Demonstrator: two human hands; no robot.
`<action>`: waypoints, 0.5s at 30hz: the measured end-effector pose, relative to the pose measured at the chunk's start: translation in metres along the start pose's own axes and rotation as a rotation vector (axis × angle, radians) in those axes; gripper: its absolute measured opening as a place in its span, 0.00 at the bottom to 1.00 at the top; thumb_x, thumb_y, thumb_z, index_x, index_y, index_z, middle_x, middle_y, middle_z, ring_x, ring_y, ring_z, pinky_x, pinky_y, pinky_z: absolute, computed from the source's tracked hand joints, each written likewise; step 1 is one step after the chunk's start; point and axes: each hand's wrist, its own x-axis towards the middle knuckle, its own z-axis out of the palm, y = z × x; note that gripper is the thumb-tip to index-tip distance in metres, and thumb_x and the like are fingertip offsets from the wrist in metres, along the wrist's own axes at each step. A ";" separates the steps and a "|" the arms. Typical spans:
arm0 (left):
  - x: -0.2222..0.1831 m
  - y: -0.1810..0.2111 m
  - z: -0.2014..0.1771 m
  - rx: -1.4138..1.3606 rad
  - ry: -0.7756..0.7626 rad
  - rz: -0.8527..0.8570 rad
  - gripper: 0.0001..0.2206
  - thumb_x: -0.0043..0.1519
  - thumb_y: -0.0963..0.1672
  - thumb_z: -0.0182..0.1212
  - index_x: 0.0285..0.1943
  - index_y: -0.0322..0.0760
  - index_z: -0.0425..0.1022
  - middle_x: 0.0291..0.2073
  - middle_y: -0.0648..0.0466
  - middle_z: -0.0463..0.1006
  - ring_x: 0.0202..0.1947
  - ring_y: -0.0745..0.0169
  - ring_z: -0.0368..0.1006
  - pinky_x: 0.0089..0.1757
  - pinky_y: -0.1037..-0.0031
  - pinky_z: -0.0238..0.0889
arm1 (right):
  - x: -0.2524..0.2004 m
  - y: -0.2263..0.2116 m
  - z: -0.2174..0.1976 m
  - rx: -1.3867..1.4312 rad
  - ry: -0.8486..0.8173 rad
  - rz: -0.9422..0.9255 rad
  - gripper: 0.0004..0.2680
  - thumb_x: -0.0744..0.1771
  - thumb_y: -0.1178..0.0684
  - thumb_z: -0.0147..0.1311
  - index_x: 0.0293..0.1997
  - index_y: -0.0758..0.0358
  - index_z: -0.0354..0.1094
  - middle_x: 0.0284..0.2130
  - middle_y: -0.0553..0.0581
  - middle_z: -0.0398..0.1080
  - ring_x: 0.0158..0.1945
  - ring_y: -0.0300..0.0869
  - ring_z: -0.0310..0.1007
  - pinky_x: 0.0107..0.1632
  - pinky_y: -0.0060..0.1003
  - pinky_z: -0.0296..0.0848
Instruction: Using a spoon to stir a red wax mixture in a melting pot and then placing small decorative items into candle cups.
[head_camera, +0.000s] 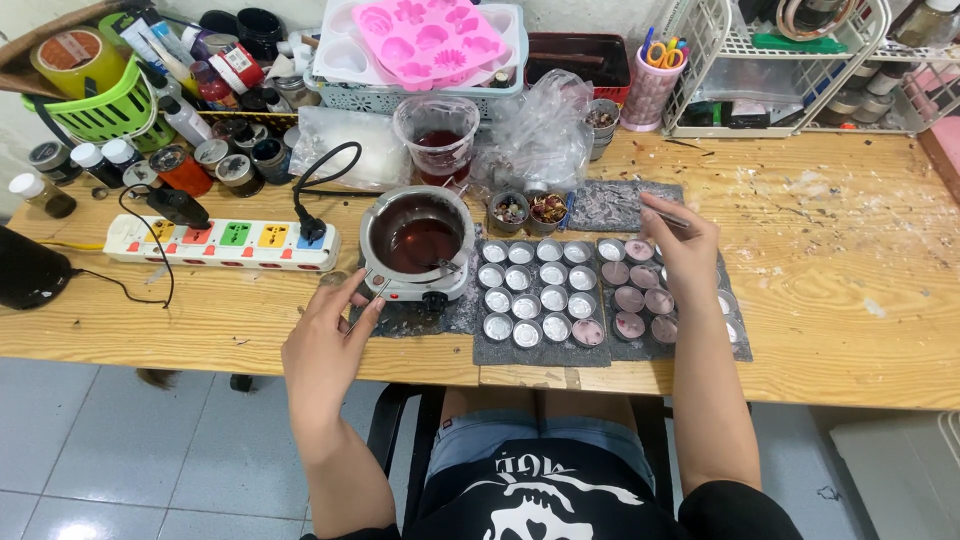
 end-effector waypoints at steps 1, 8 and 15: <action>0.000 -0.001 0.001 -0.001 0.000 0.000 0.21 0.60 0.52 0.65 0.62 0.52 0.78 0.39 0.64 0.80 0.22 0.68 0.69 0.30 0.72 0.65 | -0.004 0.002 0.000 -0.001 0.000 -0.001 0.09 0.68 0.61 0.60 0.53 0.67 0.77 0.43 0.51 0.76 0.45 0.32 0.75 0.48 0.27 0.74; 0.001 -0.004 0.002 0.023 -0.004 -0.003 0.21 0.60 0.52 0.66 0.62 0.53 0.78 0.39 0.65 0.80 0.22 0.68 0.69 0.29 0.73 0.65 | -0.034 0.007 -0.006 0.173 0.152 0.100 0.06 0.71 0.53 0.55 0.42 0.65 0.70 0.28 0.53 0.74 0.30 0.36 0.75 0.32 0.30 0.73; 0.001 -0.005 0.003 0.022 -0.010 -0.019 0.20 0.60 0.52 0.66 0.61 0.53 0.78 0.39 0.64 0.80 0.22 0.68 0.70 0.29 0.73 0.65 | -0.046 0.028 -0.017 -0.341 0.320 -0.098 0.11 0.74 0.55 0.56 0.35 0.66 0.62 0.24 0.53 0.71 0.27 0.32 0.69 0.31 0.28 0.65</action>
